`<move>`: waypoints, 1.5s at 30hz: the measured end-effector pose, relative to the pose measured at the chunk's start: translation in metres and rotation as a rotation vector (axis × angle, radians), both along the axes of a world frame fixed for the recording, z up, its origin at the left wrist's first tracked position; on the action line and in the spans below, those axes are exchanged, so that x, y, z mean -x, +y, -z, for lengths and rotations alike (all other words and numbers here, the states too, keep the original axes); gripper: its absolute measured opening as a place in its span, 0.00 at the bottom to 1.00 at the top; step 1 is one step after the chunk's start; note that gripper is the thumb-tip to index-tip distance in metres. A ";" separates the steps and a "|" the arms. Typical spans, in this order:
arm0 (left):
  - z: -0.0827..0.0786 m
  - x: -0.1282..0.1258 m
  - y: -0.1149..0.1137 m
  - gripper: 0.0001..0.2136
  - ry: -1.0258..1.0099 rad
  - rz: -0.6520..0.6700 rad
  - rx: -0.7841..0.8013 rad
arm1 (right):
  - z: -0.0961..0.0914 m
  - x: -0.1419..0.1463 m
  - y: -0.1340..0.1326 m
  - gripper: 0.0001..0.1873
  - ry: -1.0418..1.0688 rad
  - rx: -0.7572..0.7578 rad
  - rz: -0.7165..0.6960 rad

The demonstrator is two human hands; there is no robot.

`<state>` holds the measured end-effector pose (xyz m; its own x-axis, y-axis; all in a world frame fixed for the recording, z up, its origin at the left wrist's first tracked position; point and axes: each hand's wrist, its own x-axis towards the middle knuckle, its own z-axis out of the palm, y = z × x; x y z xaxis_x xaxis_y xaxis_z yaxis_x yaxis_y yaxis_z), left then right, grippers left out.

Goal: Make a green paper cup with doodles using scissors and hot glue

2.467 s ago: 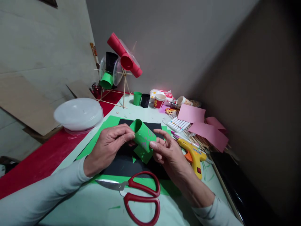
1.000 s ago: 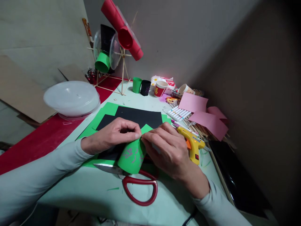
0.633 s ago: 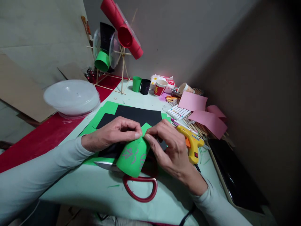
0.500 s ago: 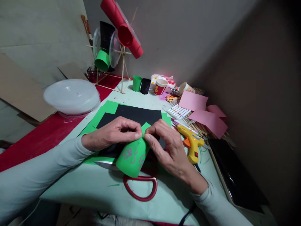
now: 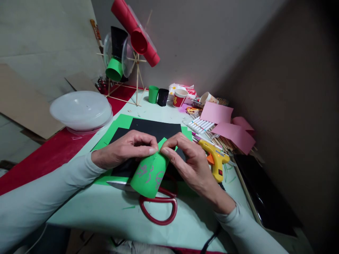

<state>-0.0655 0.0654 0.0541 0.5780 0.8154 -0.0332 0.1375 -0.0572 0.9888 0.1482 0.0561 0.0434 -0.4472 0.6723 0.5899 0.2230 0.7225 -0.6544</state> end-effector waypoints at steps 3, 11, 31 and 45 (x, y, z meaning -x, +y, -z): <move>0.002 0.001 0.001 0.12 -0.031 0.004 0.003 | 0.000 -0.001 0.001 0.06 -0.002 -0.006 0.018; 0.001 0.000 0.002 0.09 -0.010 -0.012 -0.036 | 0.000 -0.001 0.000 0.06 -0.055 -0.204 0.046; -0.008 0.001 0.001 0.06 0.165 0.180 -0.399 | 0.000 0.012 -0.010 0.09 -0.009 0.030 0.050; -0.013 0.012 0.004 0.07 0.004 0.205 -0.312 | 0.001 -0.015 0.017 0.19 0.494 0.364 0.180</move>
<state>-0.0778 0.0696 0.0675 0.7305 0.6541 0.1961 0.0958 -0.3825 0.9190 0.1631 0.0732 0.0423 -0.0422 0.9076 0.4176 -0.0705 0.4143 -0.9074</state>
